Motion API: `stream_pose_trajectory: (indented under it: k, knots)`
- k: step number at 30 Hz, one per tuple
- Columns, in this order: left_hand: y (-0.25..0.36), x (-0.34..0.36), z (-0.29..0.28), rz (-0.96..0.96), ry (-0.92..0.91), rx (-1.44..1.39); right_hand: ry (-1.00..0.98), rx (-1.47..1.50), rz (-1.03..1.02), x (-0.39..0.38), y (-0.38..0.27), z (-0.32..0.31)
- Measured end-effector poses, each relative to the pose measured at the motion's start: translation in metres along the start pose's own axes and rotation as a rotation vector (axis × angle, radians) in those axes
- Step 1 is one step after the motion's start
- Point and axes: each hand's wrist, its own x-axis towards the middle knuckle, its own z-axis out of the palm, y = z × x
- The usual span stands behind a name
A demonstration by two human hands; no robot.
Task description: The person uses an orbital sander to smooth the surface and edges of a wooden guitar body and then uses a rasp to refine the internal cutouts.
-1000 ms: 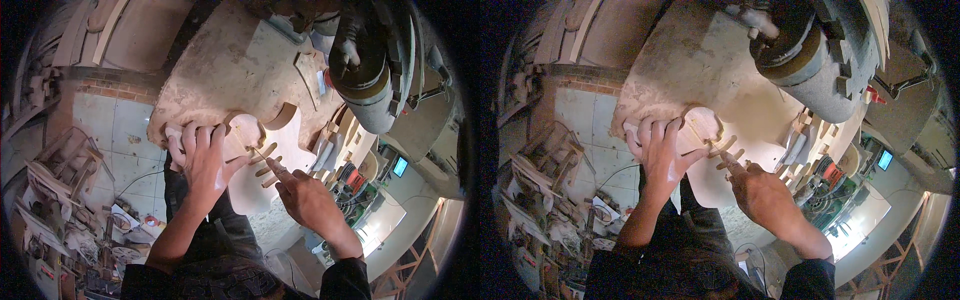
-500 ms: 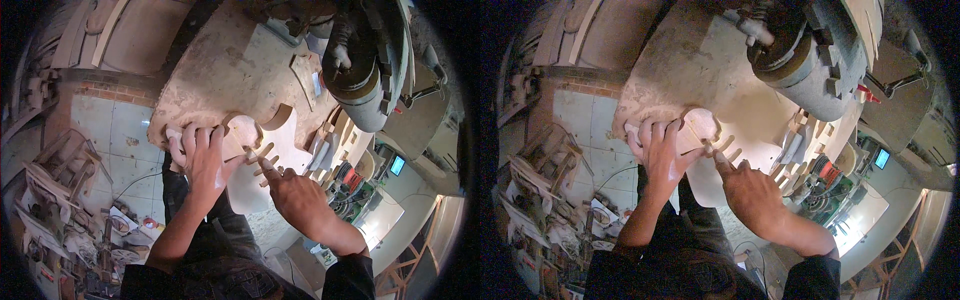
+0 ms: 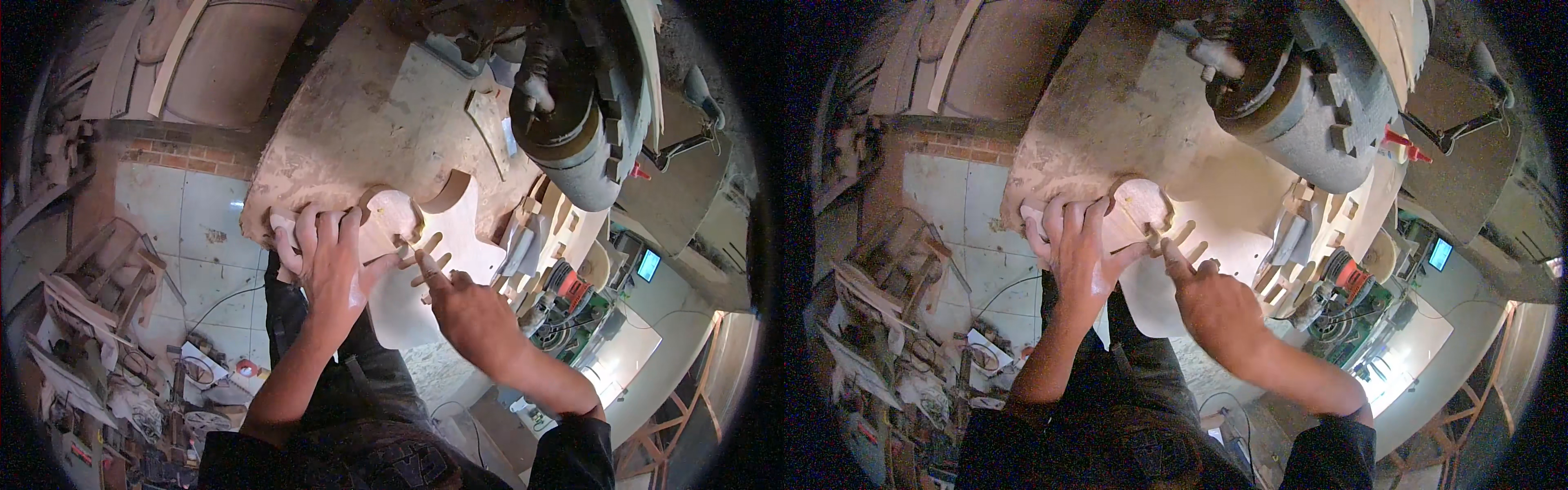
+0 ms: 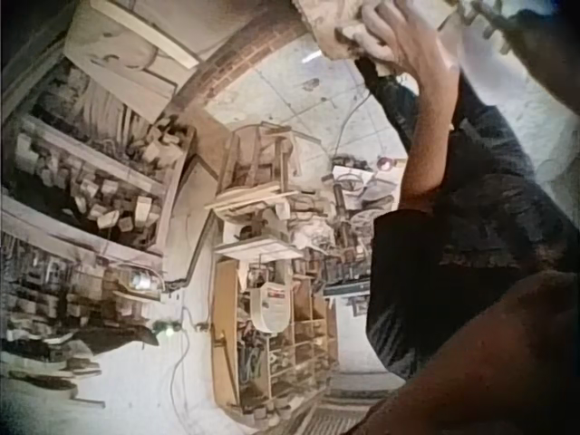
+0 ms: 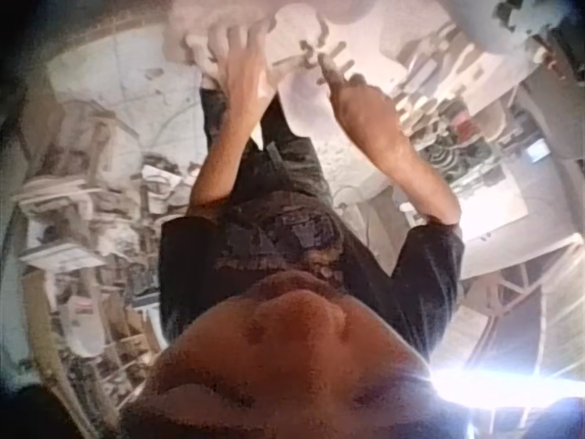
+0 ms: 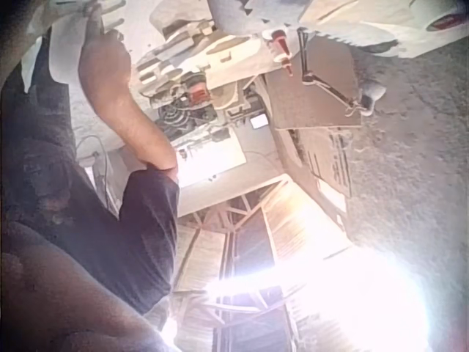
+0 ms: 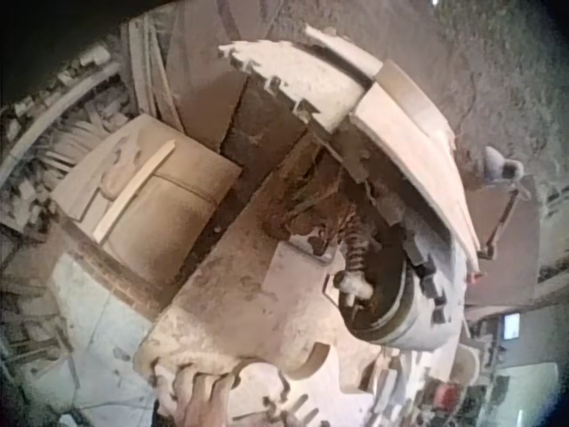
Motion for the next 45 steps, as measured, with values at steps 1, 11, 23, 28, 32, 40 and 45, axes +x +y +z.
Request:
stream_pose_trajectory:
  k: [1,11,23,28,32,40,45]
  knots:
    - [0.000,-0.001,-0.001,-0.006,-0.005,0.005,0.048,0.137,-0.065,0.002,0.011,0.005]
    - [0.000,-0.003,0.003,0.011,-0.004,0.035,-0.255,0.730,0.190,-0.008,0.032,-0.038]
    - [0.003,-0.003,0.005,0.002,-0.044,0.023,-0.446,0.957,0.111,0.007,0.043,-0.041]
    - [0.004,-0.002,0.004,-0.010,-0.061,0.022,-0.433,0.961,0.136,0.008,0.032,-0.043]
    - [0.002,-0.003,0.008,-0.017,-0.060,0.023,-0.387,0.989,0.140,0.010,0.023,-0.042]
    - [0.005,-0.002,0.004,-0.026,-0.057,0.010,-0.352,1.145,0.164,0.010,0.021,-0.025]
    - [0.005,-0.002,0.004,-0.033,-0.050,-0.011,-0.306,1.124,0.180,0.004,0.025,-0.023]
